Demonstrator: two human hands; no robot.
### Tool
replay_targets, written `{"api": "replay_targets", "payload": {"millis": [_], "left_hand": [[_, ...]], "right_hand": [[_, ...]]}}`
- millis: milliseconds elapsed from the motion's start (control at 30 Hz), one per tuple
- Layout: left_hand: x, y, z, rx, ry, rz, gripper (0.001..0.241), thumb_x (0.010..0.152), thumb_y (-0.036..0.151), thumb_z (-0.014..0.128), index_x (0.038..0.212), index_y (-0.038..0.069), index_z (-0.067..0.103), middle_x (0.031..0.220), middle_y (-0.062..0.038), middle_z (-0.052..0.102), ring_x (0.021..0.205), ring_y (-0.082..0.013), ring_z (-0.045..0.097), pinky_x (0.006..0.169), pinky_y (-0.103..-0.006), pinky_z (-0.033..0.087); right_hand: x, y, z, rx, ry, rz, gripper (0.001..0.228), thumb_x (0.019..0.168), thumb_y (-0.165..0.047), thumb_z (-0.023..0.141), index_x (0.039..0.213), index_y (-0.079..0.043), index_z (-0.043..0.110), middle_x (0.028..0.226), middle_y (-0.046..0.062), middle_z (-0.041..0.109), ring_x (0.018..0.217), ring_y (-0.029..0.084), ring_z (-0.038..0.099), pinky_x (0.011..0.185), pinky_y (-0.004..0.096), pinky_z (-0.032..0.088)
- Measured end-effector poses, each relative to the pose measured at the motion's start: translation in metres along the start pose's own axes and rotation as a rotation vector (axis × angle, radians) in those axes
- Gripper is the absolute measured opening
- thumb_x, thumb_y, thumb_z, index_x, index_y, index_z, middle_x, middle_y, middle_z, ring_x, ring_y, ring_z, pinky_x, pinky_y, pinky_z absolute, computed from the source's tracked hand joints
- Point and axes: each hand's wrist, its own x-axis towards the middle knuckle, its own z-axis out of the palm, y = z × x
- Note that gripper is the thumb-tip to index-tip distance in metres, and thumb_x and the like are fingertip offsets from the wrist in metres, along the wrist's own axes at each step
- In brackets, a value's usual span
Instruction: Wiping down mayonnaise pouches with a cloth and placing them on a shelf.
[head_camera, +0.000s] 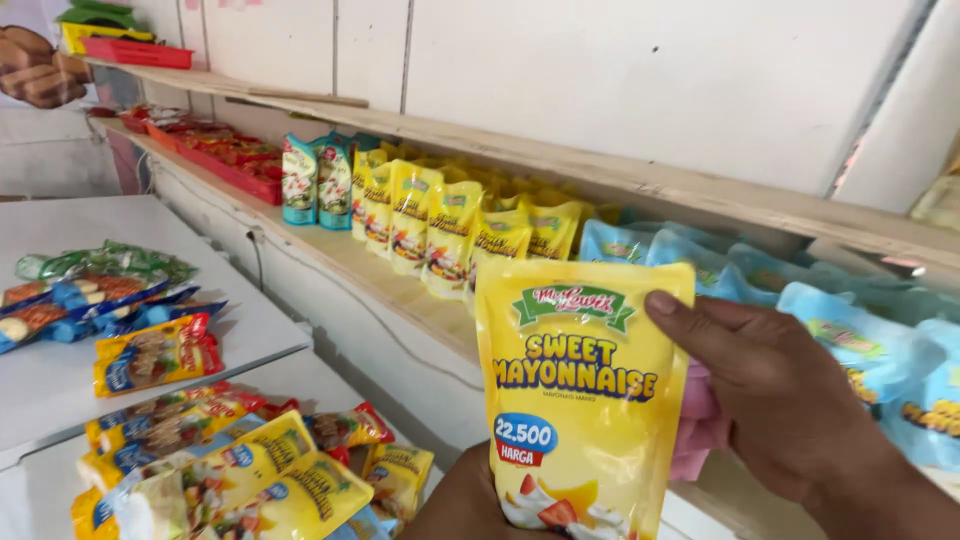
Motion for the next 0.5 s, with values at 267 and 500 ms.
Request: {"api": "replay_targets", "payload": {"millis": [267, 500], "left_hand": [[0.166, 0.131, 0.056, -0.013, -0.254, 0.051, 0.051, 0.076, 0.009, 0.088, 0.123, 0.003, 0.07, 0.115, -0.005, 0.077, 0.104, -0.0134, 0.073, 0.095, -0.035, 0.061], [0.276, 0.183, 0.113, 0.105, -0.329, 0.257, 0.052, 0.077, 0.02, 0.087, 0.123, 0.005, 0.07, 0.115, -0.005, 0.078, 0.104, -0.0139, 0.073, 0.092, -0.0333, 0.061]], "right_hand": [[-0.015, -0.129, -0.114, -0.221, 0.013, -0.496, 0.047, 0.107, -0.038, 0.046, 0.118, 0.002, 0.068, 0.088, 0.025, 0.078, 0.056, 0.036, 0.073, 0.041, 0.055, 0.059], [-0.028, -0.22, -0.157, -0.254, 0.288, -0.621, 0.043, 0.11, -0.038, 0.038, 0.128, -0.007, 0.063, 0.118, 0.011, 0.076, 0.099, 0.027, 0.077, 0.08, 0.058, 0.056]]}}
